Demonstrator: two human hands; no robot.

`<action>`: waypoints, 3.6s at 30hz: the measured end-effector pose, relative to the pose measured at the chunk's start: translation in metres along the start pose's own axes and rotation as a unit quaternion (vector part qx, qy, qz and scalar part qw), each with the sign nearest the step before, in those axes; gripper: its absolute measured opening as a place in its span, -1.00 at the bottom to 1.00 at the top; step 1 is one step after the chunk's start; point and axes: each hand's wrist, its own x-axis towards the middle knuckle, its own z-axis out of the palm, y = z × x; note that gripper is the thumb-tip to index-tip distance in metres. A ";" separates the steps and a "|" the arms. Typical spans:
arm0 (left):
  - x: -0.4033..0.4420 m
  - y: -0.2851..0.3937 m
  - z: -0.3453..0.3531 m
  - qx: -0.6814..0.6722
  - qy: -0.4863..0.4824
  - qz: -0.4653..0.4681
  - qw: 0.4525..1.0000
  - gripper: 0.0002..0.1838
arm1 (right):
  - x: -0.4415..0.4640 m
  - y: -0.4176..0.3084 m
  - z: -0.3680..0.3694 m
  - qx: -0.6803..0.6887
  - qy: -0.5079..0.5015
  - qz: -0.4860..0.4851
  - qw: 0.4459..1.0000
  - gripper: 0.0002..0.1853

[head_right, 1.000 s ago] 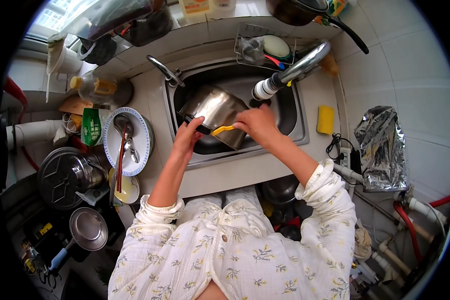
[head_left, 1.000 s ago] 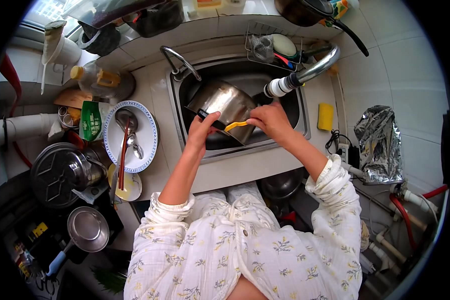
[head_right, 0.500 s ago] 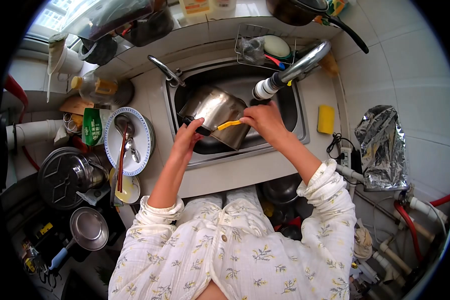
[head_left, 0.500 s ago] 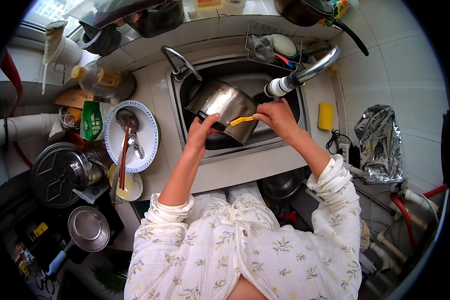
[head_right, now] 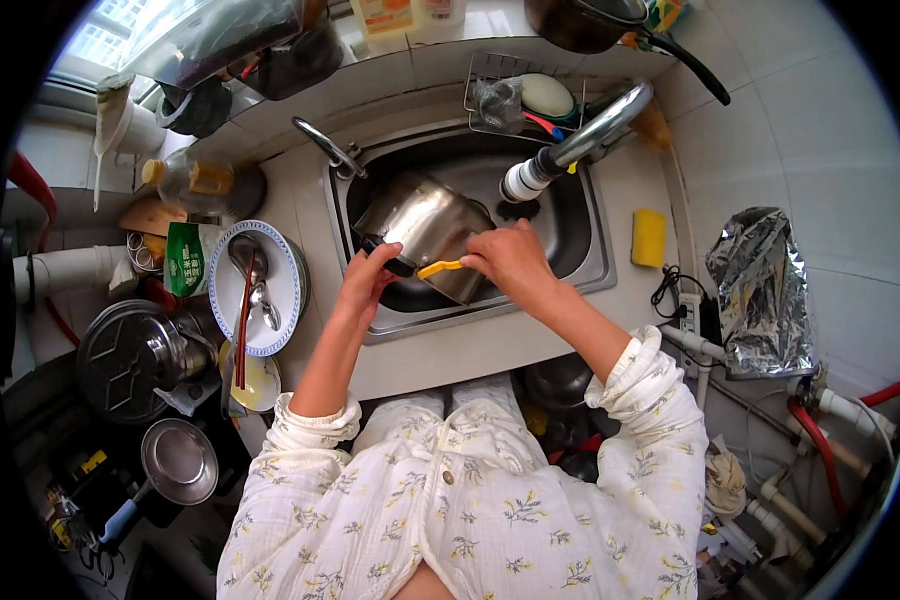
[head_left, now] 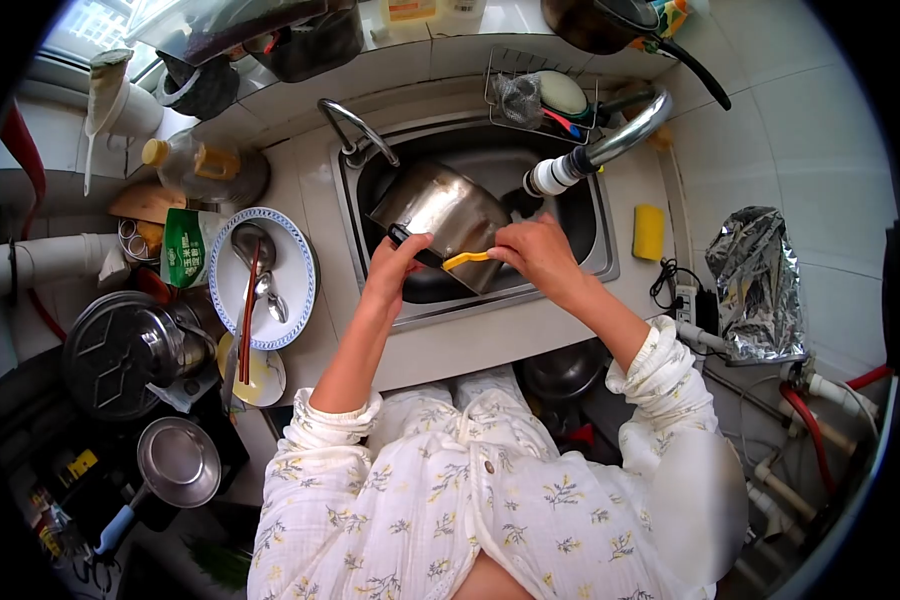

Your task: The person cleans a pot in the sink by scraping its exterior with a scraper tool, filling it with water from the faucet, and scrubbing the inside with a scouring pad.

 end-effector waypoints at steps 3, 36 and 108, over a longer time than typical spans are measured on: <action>0.001 0.014 -0.012 0.065 -0.048 0.026 0.996 -0.57 | -0.021 -0.002 -0.017 0.021 -0.012 0.083 0.996 -0.83; 0.026 0.032 -0.018 0.162 -0.129 0.035 0.978 -0.50 | 0.047 -0.026 -0.014 -0.019 -0.101 -0.119 0.988 -0.76; 0.029 -0.009 -0.024 -0.170 0.009 0.004 0.985 -0.62 | -0.029 -0.087 0.103 0.553 0.153 0.238 0.784 -0.75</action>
